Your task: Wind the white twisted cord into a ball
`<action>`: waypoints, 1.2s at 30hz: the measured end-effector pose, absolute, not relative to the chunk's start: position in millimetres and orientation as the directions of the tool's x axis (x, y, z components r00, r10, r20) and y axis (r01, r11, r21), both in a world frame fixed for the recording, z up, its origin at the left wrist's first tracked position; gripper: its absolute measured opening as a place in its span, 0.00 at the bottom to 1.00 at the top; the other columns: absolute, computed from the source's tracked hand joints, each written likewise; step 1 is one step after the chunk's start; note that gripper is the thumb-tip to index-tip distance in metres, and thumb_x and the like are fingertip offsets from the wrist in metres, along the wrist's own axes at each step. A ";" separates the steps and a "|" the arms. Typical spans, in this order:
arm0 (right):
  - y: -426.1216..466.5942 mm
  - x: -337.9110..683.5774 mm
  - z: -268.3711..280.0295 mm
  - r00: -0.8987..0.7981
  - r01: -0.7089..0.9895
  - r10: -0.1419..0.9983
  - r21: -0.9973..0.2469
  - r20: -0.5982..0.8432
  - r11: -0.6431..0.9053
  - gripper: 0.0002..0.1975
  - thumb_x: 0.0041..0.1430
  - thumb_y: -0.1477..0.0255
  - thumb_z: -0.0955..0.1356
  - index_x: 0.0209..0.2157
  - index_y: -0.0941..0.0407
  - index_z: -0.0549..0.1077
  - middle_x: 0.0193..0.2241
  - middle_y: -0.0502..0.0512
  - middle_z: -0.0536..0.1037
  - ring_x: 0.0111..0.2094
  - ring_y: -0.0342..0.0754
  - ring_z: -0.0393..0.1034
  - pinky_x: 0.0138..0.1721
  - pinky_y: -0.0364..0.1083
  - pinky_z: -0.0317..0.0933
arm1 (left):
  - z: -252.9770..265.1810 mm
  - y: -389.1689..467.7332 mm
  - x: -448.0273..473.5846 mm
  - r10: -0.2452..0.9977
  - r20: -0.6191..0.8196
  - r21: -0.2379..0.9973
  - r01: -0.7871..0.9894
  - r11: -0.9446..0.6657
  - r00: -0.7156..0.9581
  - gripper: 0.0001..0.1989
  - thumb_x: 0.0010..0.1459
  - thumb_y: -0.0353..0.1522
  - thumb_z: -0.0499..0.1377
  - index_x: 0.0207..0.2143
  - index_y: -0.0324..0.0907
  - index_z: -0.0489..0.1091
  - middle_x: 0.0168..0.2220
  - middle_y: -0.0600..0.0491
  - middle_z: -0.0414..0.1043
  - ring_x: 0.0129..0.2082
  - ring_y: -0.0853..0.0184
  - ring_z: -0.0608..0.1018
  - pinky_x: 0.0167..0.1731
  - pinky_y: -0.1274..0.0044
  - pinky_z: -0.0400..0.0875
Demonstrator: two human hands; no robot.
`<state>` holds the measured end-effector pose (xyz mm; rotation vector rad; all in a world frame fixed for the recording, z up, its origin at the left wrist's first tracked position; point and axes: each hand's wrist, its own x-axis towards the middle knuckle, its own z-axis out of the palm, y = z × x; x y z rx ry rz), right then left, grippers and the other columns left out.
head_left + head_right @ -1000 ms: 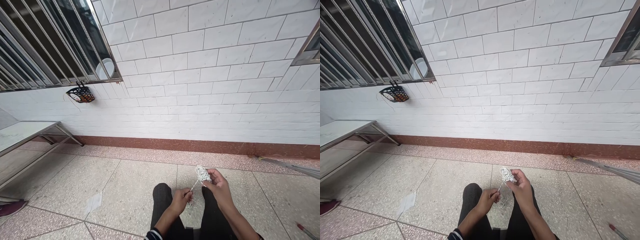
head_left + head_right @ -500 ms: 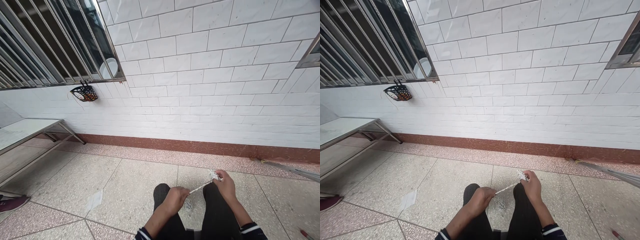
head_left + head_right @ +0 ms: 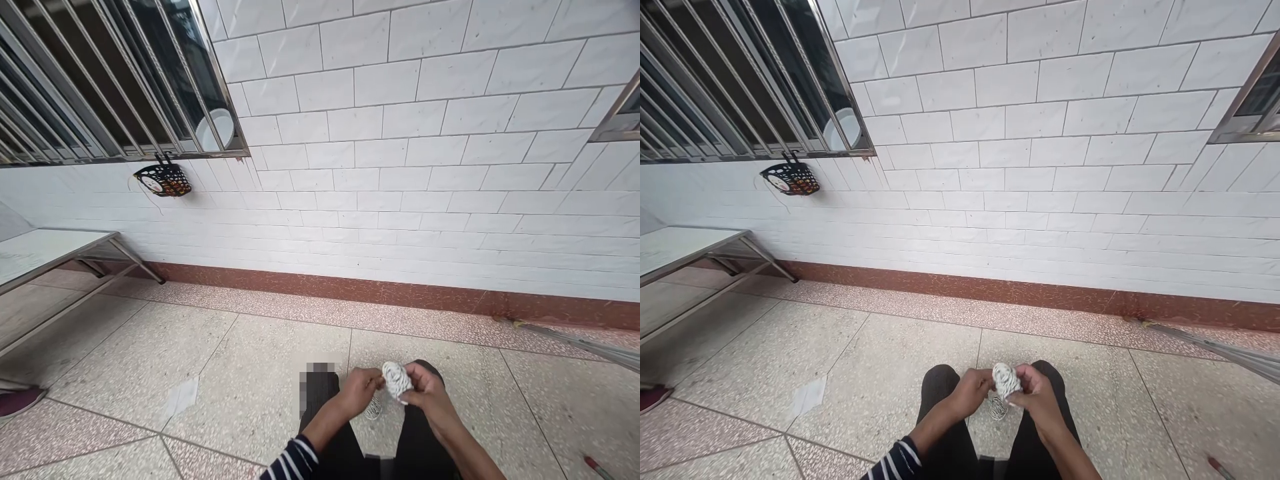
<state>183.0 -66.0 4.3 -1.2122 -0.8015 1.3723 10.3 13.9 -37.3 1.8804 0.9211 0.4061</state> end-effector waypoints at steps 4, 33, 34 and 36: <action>-49.8 199.3 15.2 0.316 -0.210 0.928 -0.968 -0.197 -0.134 0.15 0.34 0.70 0.77 0.28 0.55 0.74 0.26 0.51 0.77 0.30 0.51 0.70 0.31 0.48 0.67 | -58.9 -2.7 20.5 0.725 -0.217 0.920 0.385 -0.071 0.653 0.18 0.63 0.40 0.51 0.30 0.39 0.73 0.28 0.54 0.72 0.24 0.72 0.71 0.27 0.81 0.66; -104.5 241.1 158.4 0.578 -0.373 0.813 -0.866 0.064 0.334 0.26 0.40 0.71 0.78 0.44 0.45 0.73 0.39 0.53 0.78 0.38 0.52 0.74 0.29 0.47 0.67 | 26.2 199.8 44.9 0.892 -0.061 0.870 0.461 -0.172 0.448 0.13 0.60 0.36 0.60 0.41 0.35 0.77 0.32 0.50 0.76 0.29 0.68 0.72 0.33 0.75 0.68; -108.2 244.4 161.5 0.589 -0.347 0.805 -0.875 0.078 0.338 0.25 0.42 0.71 0.77 0.45 0.44 0.73 0.40 0.54 0.78 0.39 0.53 0.74 0.30 0.47 0.67 | 16.2 192.1 39.7 0.890 -0.086 0.880 0.453 -0.143 0.449 0.13 0.60 0.36 0.60 0.40 0.35 0.77 0.33 0.49 0.76 0.29 0.68 0.73 0.33 0.75 0.69; -112.9 251.7 163.6 0.611 -0.304 0.786 -0.889 0.095 0.343 0.24 0.45 0.70 0.76 0.46 0.45 0.73 0.41 0.55 0.78 0.40 0.53 0.74 0.32 0.48 0.67 | 0.2 179.1 29.9 0.879 -0.136 0.901 0.425 -0.081 0.456 0.13 0.59 0.36 0.62 0.40 0.33 0.76 0.36 0.46 0.77 0.31 0.67 0.75 0.34 0.74 0.71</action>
